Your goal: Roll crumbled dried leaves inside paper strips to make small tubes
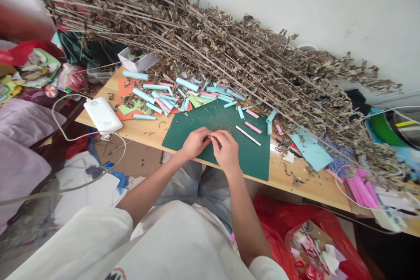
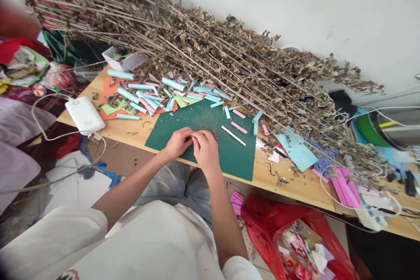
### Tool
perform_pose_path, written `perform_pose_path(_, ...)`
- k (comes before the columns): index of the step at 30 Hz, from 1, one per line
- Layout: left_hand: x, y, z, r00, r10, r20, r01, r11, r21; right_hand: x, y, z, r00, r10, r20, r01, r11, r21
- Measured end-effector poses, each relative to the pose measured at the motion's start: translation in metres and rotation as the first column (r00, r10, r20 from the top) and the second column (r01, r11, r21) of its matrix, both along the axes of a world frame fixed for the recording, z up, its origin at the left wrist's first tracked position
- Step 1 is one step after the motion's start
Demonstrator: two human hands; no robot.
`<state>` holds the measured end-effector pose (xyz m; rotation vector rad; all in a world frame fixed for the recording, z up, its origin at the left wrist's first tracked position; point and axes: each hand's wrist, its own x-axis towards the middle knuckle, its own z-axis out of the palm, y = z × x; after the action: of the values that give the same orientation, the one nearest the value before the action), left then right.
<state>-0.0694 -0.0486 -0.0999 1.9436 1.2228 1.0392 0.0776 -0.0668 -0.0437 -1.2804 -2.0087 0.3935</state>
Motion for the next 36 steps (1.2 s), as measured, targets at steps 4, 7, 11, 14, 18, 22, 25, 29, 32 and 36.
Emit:
perform_pose_path(4,0.001,0.0,0.0,1.0,0.001,-0.013,-0.001,1.0,-0.008,0.002,0.001,0.004,0.998,-0.034,-0.058,0.03,0.998,-0.064)
perform_pose_path(7,0.0,0.0,0.001,1.0,-0.003,-0.007,0.003,1.0,-0.017,0.004,0.004,0.004,0.998,-0.042,-0.05,0.038,0.996,-0.079)
perform_pose_path(11,0.0,0.0,0.001,1.0,0.0,-0.003,0.0,1.0,-0.013,0.006,0.006,0.004,0.998,0.029,0.054,-0.029,1.0,-0.013)
perform_pose_path(14,0.0,0.0,0.001,1.0,-0.012,0.015,0.012,1.0,-0.006,0.003,0.003,0.002,0.988,0.021,0.15,-0.028,0.999,0.046)
perform_pose_path(18,0.0,0.0,0.002,0.999,-0.002,0.044,0.002,1.0,-0.005,-0.005,-0.003,-0.003,0.984,-0.086,0.157,0.071,0.993,0.097)
perform_pose_path(22,-0.001,0.0,0.001,0.997,-0.01,0.08,0.011,1.0,-0.013,-0.012,-0.006,-0.008,0.981,-0.142,0.13,0.13,0.987,0.099)
perform_pose_path(25,-0.001,0.001,-0.001,0.996,-0.019,0.086,0.02,1.0,-0.017,-0.013,-0.006,-0.008,0.983,-0.14,0.122,0.127,0.986,0.112)
perform_pose_path(29,0.0,0.001,-0.001,0.997,-0.007,0.082,0.008,1.0,-0.017,-0.014,-0.005,-0.007,0.98,-0.163,0.111,0.146,0.979,0.141)
perform_pose_path(32,0.0,0.001,0.001,0.998,-0.004,0.068,0.006,1.0,-0.024,-0.017,-0.005,-0.005,0.982,-0.186,0.021,0.183,0.979,0.094)
perform_pose_path(36,0.0,0.001,0.002,0.998,-0.011,0.066,0.013,0.999,-0.041,-0.018,-0.004,0.0,0.962,-0.227,-0.149,0.218,0.973,-0.072)
